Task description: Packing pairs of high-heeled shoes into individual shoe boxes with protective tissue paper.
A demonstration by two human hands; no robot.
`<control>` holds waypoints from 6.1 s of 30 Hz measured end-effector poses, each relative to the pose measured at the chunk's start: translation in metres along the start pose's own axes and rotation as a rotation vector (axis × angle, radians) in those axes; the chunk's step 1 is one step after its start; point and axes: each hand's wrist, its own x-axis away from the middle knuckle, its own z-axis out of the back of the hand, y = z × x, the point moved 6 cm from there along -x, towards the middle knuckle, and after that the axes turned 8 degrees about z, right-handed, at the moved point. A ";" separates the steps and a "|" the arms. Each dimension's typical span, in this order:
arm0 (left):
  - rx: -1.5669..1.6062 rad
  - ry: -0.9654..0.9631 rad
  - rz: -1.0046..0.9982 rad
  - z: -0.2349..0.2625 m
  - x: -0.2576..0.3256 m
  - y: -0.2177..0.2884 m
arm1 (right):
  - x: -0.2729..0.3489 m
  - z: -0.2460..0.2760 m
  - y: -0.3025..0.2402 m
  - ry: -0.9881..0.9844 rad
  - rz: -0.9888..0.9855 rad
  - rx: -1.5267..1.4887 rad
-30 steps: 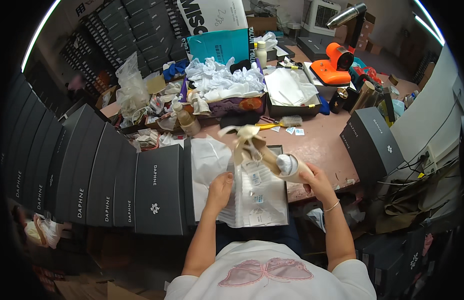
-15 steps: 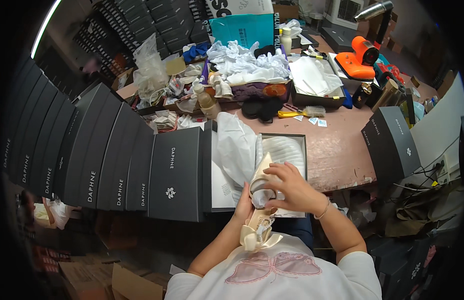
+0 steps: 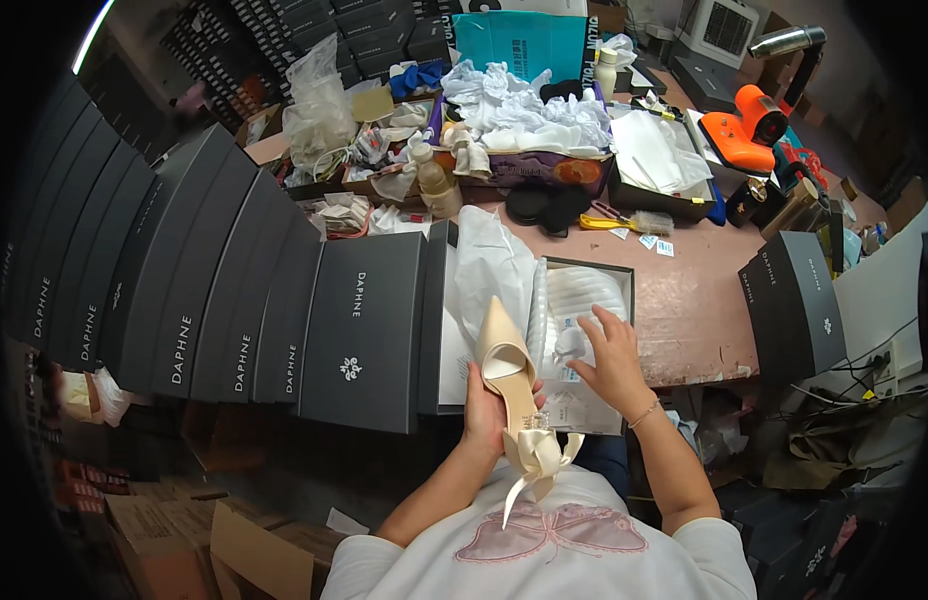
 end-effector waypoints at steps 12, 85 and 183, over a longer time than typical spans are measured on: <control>0.048 -0.157 0.064 -0.017 0.014 -0.025 | -0.014 -0.025 -0.067 0.026 0.703 -0.029; -0.359 -0.159 -0.184 -0.038 -0.003 0.036 | 0.054 0.002 -0.079 -0.574 0.101 -0.836; -0.143 0.028 -0.008 0.020 0.039 -0.030 | -0.020 -0.025 -0.047 -0.286 0.185 -0.239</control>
